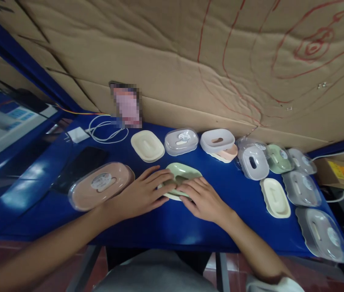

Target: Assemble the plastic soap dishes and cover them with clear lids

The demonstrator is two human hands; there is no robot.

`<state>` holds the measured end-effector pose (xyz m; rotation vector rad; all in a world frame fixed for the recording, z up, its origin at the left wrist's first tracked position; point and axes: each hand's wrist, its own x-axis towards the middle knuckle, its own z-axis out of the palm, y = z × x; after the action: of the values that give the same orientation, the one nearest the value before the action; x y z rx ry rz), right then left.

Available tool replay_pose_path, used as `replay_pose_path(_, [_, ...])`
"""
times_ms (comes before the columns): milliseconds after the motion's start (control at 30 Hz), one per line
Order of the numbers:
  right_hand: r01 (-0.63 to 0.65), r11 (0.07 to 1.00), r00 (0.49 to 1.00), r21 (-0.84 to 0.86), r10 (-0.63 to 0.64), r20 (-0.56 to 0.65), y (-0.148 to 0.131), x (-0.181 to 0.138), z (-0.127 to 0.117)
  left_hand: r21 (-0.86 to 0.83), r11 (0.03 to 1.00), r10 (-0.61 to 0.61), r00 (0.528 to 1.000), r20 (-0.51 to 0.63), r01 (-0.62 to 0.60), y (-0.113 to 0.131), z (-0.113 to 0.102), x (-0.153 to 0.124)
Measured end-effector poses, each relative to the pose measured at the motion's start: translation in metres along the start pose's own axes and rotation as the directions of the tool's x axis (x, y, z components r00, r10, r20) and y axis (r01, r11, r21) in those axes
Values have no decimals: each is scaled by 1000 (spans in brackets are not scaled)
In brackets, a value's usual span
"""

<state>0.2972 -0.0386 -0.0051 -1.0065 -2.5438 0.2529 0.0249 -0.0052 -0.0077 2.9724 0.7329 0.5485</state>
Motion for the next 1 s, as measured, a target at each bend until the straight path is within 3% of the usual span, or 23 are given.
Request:
replay_pose_path(167, [30,1000,997,-6,-30,69,1,-1,3,8,1000,-14,999,31,14,1,4,1])
replay_pose_path(467, [40,998,997,42,-42,67,4,6,14,38,998,-50,997,53,48,1,6,0])
replay_pose_path(533, [61,998,998,8,-61,9,14,4,6,38,998,-55,997,53,53,1,5,0])
replay_pose_path(600, [-36,995,989,-94,22,-146,32,-4,-11,41,997,-62,997,53,60,2,3,0])
replay_pose_path(633, [-149,976,960,-157,105,-260,44,-12,-22,42,997,-63,997,52,61,3,2,0])
replay_pose_path(700, [-432,870,829,-238,279,-484,72,-30,-43,42,997,-67,996,51,65,4,1,1])
replay_pose_path(767, [-640,718,694,-272,390,-605,102,-49,-59,39,997,-70,996,46,68,5,1,1])
replay_pose_path(800, [-699,656,655,-284,429,-622,115,-58,-64,37,997,-70,996,46,69,5,1,0])
replay_pose_path(867, [-745,596,632,-300,486,-604,136,-70,-67,36,997,-67,997,41,65,5,2,0])
replay_pose_path(1000, [-734,603,645,-311,477,-597,146,-73,-59,44,997,-59,997,42,57,4,4,-1])
